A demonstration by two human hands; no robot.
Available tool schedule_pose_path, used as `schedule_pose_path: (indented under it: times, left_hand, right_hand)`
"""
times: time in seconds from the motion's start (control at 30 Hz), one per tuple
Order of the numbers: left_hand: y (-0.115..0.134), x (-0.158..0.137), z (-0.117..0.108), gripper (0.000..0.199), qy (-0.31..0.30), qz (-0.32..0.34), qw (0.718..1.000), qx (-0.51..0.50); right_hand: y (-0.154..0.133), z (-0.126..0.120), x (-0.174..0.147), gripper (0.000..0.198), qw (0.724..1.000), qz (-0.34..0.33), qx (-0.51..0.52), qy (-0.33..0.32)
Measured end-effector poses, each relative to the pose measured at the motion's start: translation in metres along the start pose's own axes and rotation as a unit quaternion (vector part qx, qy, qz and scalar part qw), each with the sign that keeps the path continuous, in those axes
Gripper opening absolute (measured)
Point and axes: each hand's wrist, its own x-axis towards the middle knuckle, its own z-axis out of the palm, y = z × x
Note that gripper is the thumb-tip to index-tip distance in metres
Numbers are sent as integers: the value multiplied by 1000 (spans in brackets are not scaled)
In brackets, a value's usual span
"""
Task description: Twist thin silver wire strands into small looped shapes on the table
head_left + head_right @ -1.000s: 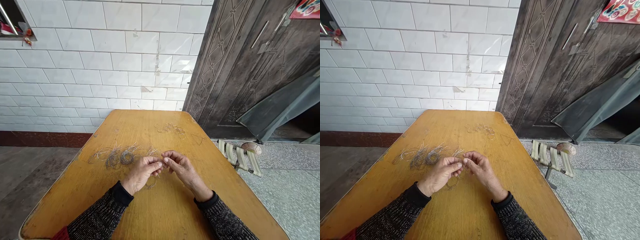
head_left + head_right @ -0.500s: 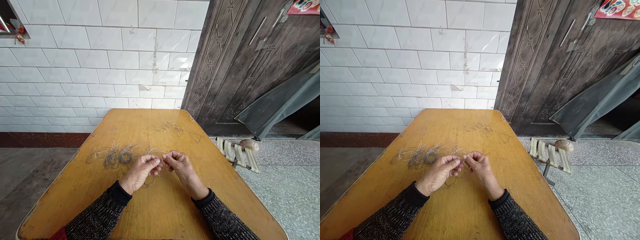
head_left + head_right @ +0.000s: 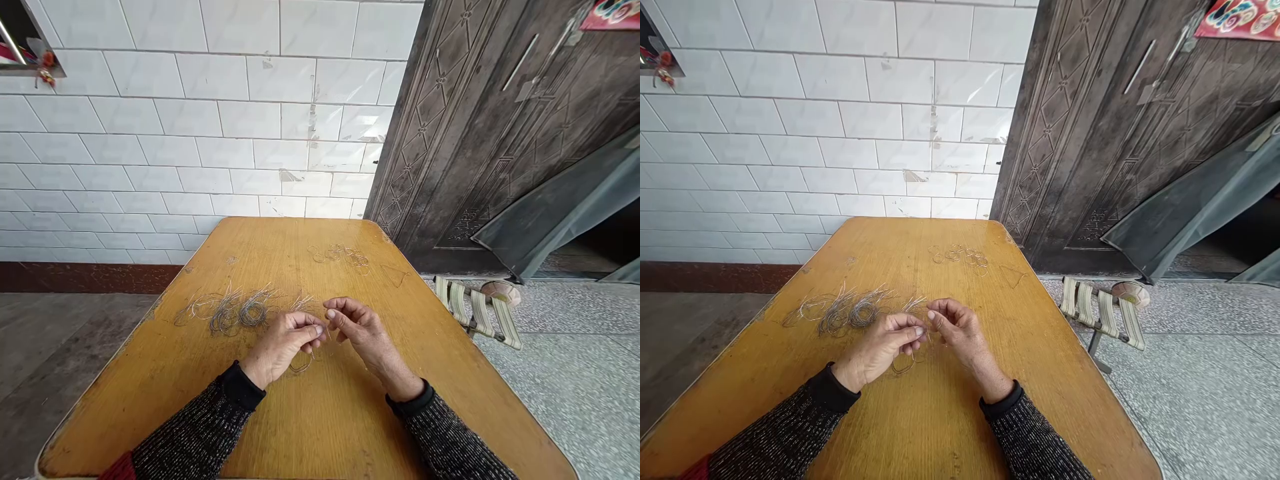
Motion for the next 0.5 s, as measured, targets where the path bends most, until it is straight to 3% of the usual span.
schedule_pose_path:
  times: [0.27,0.5]
  left_hand:
    - [-4,0,3,20,-26,-10,1000,-7]
    - [1,-1,7,19,12,0,1000,16]
  right_hand:
    - [0,-2,2,21,998,-11,-66,16]
    - [1,-1,1,19,993,-27,-109,28]
